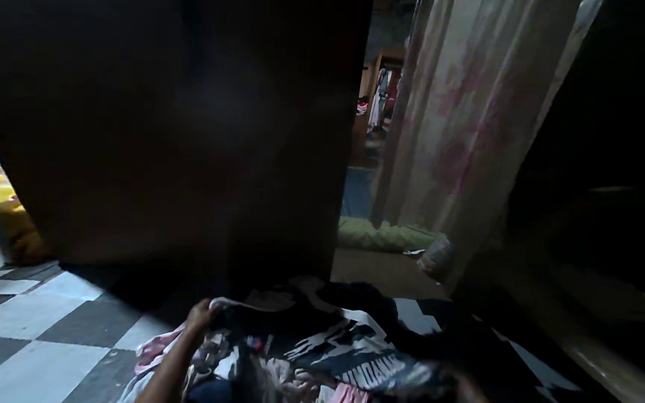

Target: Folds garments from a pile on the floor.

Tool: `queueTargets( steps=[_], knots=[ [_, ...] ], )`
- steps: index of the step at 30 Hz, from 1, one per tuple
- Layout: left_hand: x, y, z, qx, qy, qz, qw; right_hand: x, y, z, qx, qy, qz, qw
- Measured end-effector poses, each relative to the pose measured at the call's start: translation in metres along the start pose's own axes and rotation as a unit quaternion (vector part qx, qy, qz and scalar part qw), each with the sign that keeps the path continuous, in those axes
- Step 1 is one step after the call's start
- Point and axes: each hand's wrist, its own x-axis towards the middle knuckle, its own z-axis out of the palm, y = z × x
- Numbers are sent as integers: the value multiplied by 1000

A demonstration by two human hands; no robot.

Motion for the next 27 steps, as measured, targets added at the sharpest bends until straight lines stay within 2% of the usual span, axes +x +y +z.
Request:
queueTargets(
  steps=[5, 7, 9, 11, 13, 17, 19, 21, 23, 27],
  knots=[
    [-4, 137, -28, -22, 46, 105, 993, -4, -122, 16, -12, 123, -90, 988],
    [-4, 164, -39, -23, 72, 136, 988, -13, -156, 13, -13, 149, -114, 982],
    [0, 169, -51, -32, 81, 160, 983, -21, -171, 7, -1, 152, -122, 981],
    [-1, 153, -58, -56, 66, 165, 982, -24, -158, -5, 2, 123, -112, 986],
    [-6, 122, -65, -43, 21, 151, 987, -27, -125, -13, -16, 92, -91, 991],
    [-27, 37, -65, 26, -54, 72, 996, -55, -30, -20, -73, 40, -29, 996],
    [-40, -4, -60, 58, -67, 27, 996, -63, 18, -25, -110, 28, -6, 993],
    [-44, -39, -56, 103, -64, 9, 993, -66, 48, -24, -109, 33, 10, 993],
    [-49, -55, -51, 149, -56, 5, 987, -64, 63, -19, -85, 50, 16, 995],
    [-60, -40, -44, 219, -50, 13, 974, -56, 55, -9, -38, 73, 17, 996]
  ],
)
